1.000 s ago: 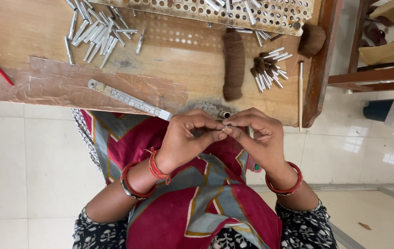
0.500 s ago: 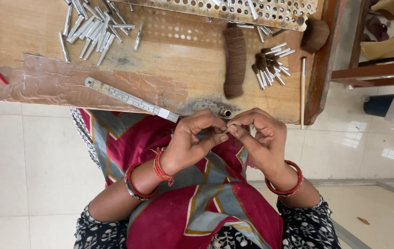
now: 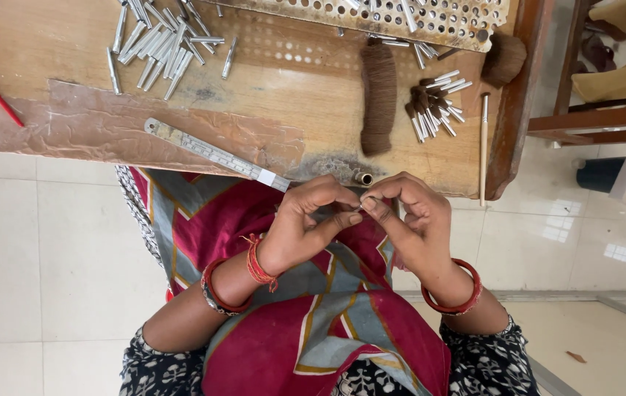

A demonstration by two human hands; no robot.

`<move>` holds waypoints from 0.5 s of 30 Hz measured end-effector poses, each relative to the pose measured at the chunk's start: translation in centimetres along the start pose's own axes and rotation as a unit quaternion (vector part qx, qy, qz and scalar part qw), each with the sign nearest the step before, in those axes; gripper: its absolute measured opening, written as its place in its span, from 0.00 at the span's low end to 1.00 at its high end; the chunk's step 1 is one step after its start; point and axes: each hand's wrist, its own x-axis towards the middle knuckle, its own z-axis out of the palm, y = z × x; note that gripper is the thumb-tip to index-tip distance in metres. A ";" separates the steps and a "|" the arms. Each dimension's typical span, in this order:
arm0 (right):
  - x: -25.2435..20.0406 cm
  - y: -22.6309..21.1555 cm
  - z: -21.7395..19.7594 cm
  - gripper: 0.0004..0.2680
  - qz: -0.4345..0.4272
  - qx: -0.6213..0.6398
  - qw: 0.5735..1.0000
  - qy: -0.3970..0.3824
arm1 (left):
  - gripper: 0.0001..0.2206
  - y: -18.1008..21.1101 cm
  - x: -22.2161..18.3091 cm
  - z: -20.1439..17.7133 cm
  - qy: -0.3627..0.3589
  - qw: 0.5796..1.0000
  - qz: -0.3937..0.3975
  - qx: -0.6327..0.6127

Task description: Assembling small metal tubes with fiber bristles at a workbench.

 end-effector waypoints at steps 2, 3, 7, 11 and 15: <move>0.3 -0.8 0.0 0.02 0.004 -0.016 1.000 -0.019 | 0.10 -0.7 -0.7 0.4 0.016 0.998 -0.022 -0.051; 0.5 -1.2 0.0 0.02 0.009 -0.031 0.999 -0.037 | 0.10 -1.0 -1.1 0.6 0.031 0.993 -0.045 -0.103; 0.4 -2.1 0.9 0.07 -0.062 -0.109 0.991 -0.045 | 0.13 -0.6 -2.0 0.5 0.054 0.977 -0.085 -0.188; -0.1 -2.0 1.3 0.04 -0.054 -0.131 0.988 -0.064 | 0.15 -0.8 -2.9 -0.4 0.034 0.984 0.127 0.121; -0.5 -1.2 2.1 0.02 0.080 -0.048 0.992 -0.088 | 0.17 0.0 -3.1 -2.5 -0.038 0.876 0.327 0.353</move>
